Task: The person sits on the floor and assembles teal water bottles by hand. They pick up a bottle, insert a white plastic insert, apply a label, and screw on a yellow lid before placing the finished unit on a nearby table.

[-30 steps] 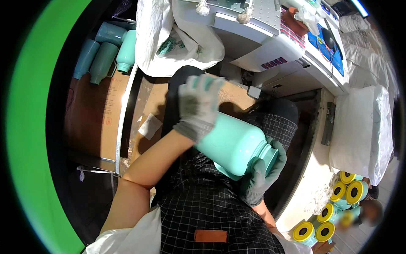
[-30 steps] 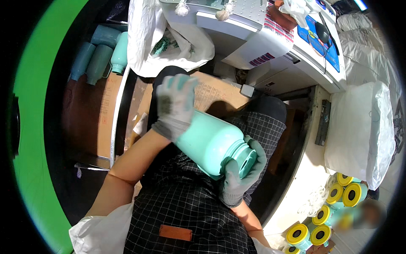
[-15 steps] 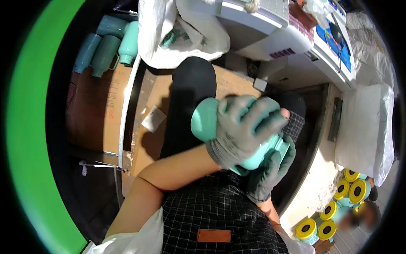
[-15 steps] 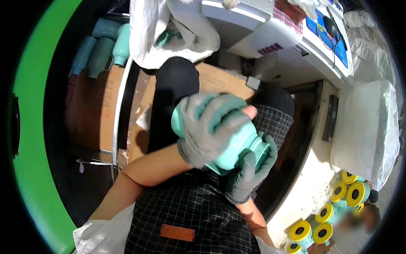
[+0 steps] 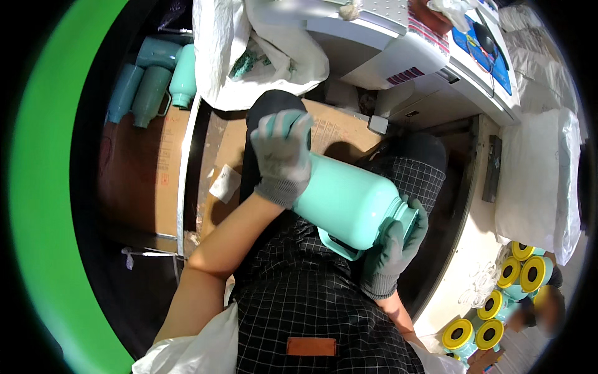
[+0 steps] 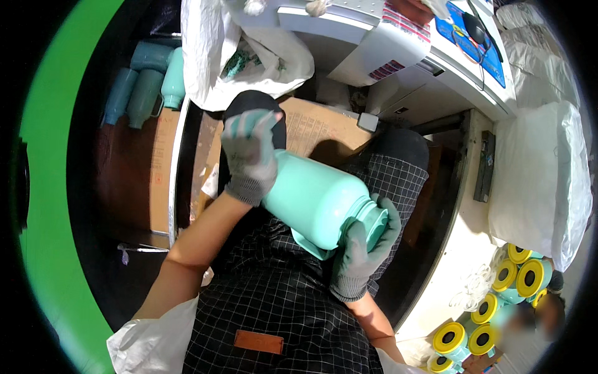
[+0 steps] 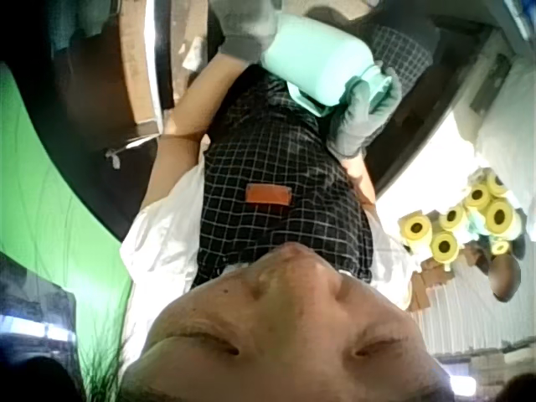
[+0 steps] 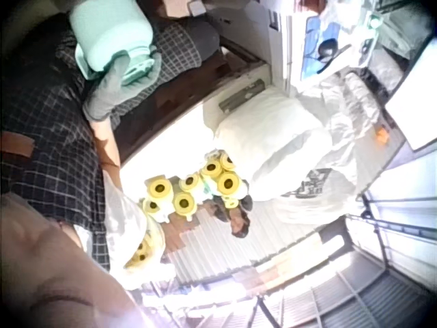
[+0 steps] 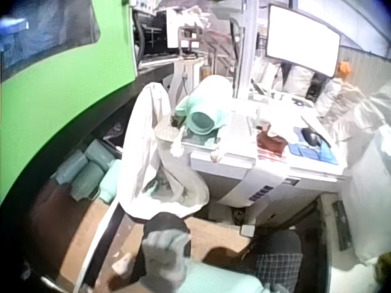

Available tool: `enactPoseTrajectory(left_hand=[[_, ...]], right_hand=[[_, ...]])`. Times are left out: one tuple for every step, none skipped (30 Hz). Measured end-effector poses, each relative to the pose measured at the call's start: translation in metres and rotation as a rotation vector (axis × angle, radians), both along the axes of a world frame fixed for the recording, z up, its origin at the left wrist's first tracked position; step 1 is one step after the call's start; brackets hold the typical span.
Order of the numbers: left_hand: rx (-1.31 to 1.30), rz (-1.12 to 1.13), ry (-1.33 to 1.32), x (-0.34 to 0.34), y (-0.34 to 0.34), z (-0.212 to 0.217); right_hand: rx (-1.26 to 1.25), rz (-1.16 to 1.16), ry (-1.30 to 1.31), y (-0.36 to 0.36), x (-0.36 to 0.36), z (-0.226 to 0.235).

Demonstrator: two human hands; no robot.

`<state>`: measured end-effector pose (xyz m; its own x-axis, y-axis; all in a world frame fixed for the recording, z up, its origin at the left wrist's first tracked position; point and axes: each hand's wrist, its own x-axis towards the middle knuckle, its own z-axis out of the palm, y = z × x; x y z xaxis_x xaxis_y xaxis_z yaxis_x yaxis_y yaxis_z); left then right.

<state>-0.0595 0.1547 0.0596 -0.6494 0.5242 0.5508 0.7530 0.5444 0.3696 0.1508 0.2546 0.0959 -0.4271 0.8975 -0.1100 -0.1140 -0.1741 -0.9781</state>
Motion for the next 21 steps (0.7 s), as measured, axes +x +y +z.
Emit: enactPoseTrajectory(left_hand=[[-0.003,0.028,0.031,0.002,-0.006,-0.007],[0.017,-0.01,-0.036,0.016,-0.005,-0.003],[0.019,-0.013,-0.017,0.031,0.002,0.003],[0.02,-0.02,-0.001,0.047,0.009,0.01],[-0.024,0.0,-0.017,0.038,0.018,0.014],[-0.069,0.02,-0.033,0.015,0.032,0.014],[-0.119,0.047,-0.054,0.001,0.039,0.012],[-0.167,0.059,-0.038,-0.003,0.042,0.0],[-0.201,0.087,-0.01,-0.011,0.045,-0.018],[-0.218,0.102,0.029,-0.024,0.057,-0.024],[-0.234,-0.046,-0.226,-0.011,0.065,0.014],[-0.062,-0.161,-0.167,0.022,0.063,0.04],[0.128,-0.261,-0.121,0.049,0.064,0.05],[0.124,-0.232,-0.115,0.046,0.062,0.039],[0.118,-0.206,-0.11,0.034,0.057,0.019],[0.133,-0.184,-0.114,0.024,0.058,0.005],[-0.1,-0.17,-0.208,0.001,0.057,0.006],[-0.101,-0.189,-0.059,-0.011,0.046,0.005],[-0.037,-0.13,-0.112,-0.011,0.047,0.019],[0.01,-0.126,-0.048,-0.01,0.04,0.029],[0.146,-0.191,-0.013,0.005,0.026,0.038]], right_hand=[[0.01,0.0,0.022,-0.002,0.0,0.0],[0.021,0.003,0.037,-0.003,0.0,-0.001],[0.022,-0.009,0.024,-0.001,-0.002,-0.002],[0.02,-0.019,0.0,0.001,0.001,-0.004],[0.022,-0.021,-0.027,0.002,0.004,-0.006],[0.089,-0.009,-0.059,0.001,0.004,-0.004],[0.151,0.011,-0.095,-0.001,0.005,0.001],[0.216,0.031,-0.112,-0.004,0.005,0.006],[0.283,0.066,-0.046,-0.009,0.003,0.011],[0.259,0.078,-0.027,-0.005,0.001,0.01],[0.222,0.043,-0.028,-0.002,0.0,0.005],[0.116,0.005,-0.001,-0.001,-0.004,0.004],[0.025,-0.018,0.019,0.004,-0.004,0.003],[0.031,-0.028,0.02,0.005,0.001,-0.002],[0.043,0.039,-0.037,0.007,0.002,-0.004],[0.072,0.102,-0.108,0.017,0.0,0.002],[0.112,0.153,-0.168,0.027,0.001,0.011],[0.049,0.223,-0.204,0.028,0.002,0.026],[0.239,0.294,-0.192,0.034,0.007,0.024],[0.232,0.29,-0.226,0.04,0.01,0.028],[0.223,0.286,-0.259,0.047,0.009,0.033]])
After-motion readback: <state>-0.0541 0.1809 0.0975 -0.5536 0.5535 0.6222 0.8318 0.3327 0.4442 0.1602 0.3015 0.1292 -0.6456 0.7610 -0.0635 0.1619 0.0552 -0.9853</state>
